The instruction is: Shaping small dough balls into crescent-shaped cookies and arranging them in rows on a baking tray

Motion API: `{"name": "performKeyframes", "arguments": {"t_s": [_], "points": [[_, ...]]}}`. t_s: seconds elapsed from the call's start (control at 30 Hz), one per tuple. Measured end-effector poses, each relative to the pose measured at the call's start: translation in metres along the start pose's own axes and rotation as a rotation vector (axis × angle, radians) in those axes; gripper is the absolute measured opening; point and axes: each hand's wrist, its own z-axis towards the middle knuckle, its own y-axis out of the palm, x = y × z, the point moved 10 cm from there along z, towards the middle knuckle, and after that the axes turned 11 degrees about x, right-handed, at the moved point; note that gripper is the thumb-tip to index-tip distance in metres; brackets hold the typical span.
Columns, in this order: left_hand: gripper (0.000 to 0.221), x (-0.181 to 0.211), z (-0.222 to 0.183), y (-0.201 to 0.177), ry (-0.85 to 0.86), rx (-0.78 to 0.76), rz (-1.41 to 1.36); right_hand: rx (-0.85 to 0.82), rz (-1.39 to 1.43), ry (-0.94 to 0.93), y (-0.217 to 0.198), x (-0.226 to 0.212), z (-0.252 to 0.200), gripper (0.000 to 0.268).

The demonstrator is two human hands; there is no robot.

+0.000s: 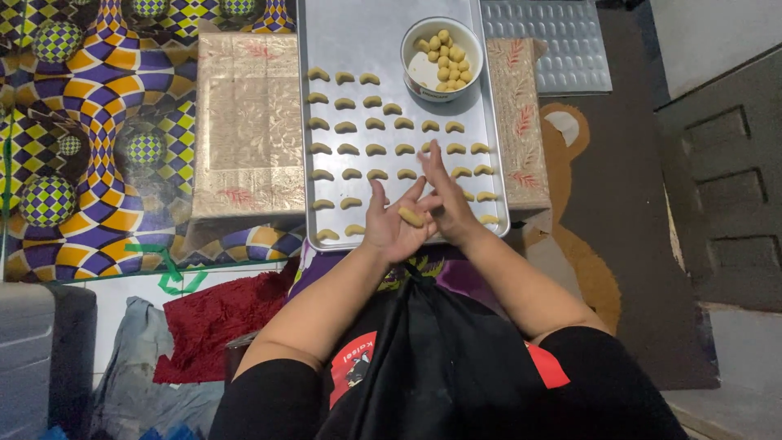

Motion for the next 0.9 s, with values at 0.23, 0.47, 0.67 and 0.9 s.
{"name": "performKeyframes", "arguments": {"t_s": [0.23, 0.47, 0.67, 0.9], "points": [[0.116, 0.005, -0.011, -0.002, 0.134, 0.209, 0.095, 0.377, -0.271, -0.405, -0.016, -0.038, -0.045, 0.051], [0.111, 0.015, -0.019, 0.014, 0.251, 0.234, 0.408, 0.248, -0.127, -0.247, -0.018, -0.03, -0.045, 0.025], [0.107, 0.013, -0.016, 0.019, 0.302, 0.235, 0.812, 0.21, -0.159, -0.232, -0.014, -0.019, -0.046, 0.02], [0.097, 0.02, -0.019, 0.019, 0.437, 0.288, 0.735, 0.276, -0.005, -0.178, -0.016, -0.017, -0.05, 0.028]]}}
